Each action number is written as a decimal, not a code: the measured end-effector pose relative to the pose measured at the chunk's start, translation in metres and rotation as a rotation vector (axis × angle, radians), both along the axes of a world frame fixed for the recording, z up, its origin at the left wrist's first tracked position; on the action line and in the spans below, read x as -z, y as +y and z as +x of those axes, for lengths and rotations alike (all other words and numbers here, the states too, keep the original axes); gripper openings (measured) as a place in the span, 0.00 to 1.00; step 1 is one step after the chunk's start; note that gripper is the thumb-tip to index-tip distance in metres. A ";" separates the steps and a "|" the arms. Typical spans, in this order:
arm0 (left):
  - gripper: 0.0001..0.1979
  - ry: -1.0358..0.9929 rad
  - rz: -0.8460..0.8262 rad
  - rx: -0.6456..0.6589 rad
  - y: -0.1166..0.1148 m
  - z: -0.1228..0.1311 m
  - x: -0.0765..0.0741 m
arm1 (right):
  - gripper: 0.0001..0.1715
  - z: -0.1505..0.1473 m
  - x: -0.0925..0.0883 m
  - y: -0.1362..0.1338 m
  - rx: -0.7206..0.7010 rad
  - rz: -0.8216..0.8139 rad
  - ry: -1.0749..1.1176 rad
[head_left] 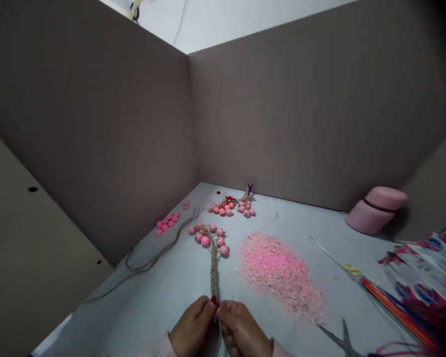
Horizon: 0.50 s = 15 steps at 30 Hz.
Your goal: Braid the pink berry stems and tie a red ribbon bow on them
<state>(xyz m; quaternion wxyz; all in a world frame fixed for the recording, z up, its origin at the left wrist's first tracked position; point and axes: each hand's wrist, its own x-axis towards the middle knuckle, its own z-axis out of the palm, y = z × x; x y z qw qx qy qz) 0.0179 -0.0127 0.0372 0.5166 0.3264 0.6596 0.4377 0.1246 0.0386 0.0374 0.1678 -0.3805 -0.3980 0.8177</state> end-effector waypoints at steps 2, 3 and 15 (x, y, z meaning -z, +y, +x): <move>0.20 0.044 0.030 0.002 -0.008 -0.002 -0.004 | 0.20 -0.001 0.002 -0.002 0.026 0.003 0.013; 0.19 0.073 0.047 0.006 -0.010 -0.005 -0.007 | 0.20 -0.001 0.003 -0.003 0.035 0.006 0.020; 0.12 1.041 0.125 0.238 -0.016 0.000 -0.044 | 0.17 -0.003 0.012 -0.007 0.103 0.052 0.058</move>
